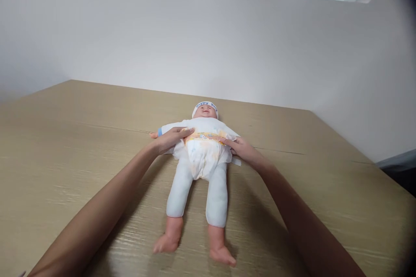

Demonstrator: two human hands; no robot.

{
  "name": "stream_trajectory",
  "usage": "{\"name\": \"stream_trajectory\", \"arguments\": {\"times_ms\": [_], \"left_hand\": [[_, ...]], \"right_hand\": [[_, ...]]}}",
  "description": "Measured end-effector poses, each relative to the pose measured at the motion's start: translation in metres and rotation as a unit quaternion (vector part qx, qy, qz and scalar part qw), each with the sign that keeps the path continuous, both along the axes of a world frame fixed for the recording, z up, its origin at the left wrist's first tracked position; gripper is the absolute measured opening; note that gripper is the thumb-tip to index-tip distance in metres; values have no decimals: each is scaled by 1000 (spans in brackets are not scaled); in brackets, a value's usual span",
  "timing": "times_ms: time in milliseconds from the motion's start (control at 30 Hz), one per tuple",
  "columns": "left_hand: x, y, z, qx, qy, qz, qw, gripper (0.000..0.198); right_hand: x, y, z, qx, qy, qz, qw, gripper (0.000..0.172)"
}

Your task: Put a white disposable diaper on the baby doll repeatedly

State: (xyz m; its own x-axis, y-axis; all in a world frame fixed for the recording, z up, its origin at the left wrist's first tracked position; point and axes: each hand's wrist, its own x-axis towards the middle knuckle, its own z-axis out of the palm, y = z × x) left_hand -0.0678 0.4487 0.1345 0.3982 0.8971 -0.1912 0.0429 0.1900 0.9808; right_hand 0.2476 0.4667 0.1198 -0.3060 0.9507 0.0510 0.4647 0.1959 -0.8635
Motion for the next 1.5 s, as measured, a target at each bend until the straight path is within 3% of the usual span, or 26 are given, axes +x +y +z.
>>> {"name": "stream_trajectory", "arguments": {"times_ms": [67,133,267,367,533,667,767,933,1000,1133,1233,1333,1500], "left_hand": [[-2,-3,10,34,41,7,999,61],[-3,-5,18,84,102,33,991,61],[-1,-6,24,153,155,54,974,65],[0,-7,23,158,171,55,971,65],[-3,-4,20,168,194,62,964,64],[-17,0,21,145,160,-9,976,57],[-30,5,23,126,119,-50,984,58],[-37,12,19,191,165,-19,967,44],[-29,10,18,228,232,20,946,33],[7,-4,22,388,311,122,859,26],[33,-19,26,491,281,47,823,26],[43,-27,26,513,315,-27,798,30],[46,-29,28,489,368,-17,790,32]], "right_hand": [[12,1,5,-14,-20,16,1000,47],[18,0,12,23,-65,-9,998,39],[5,-18,31,252,-137,-119,951,24],[-21,-40,43,359,-122,-66,923,29],[-44,-53,31,303,-115,131,937,50],[-43,-45,8,257,-117,162,946,57],[-42,-41,1,252,-108,155,949,59],[-44,-43,1,253,-94,149,951,59],[-45,-44,1,251,-91,146,952,59],[-49,-50,3,234,-79,124,961,59],[-44,-58,0,264,-33,54,962,51],[-20,-66,-11,315,-22,-41,948,38],[36,-69,-38,291,-123,-115,942,33]]}}
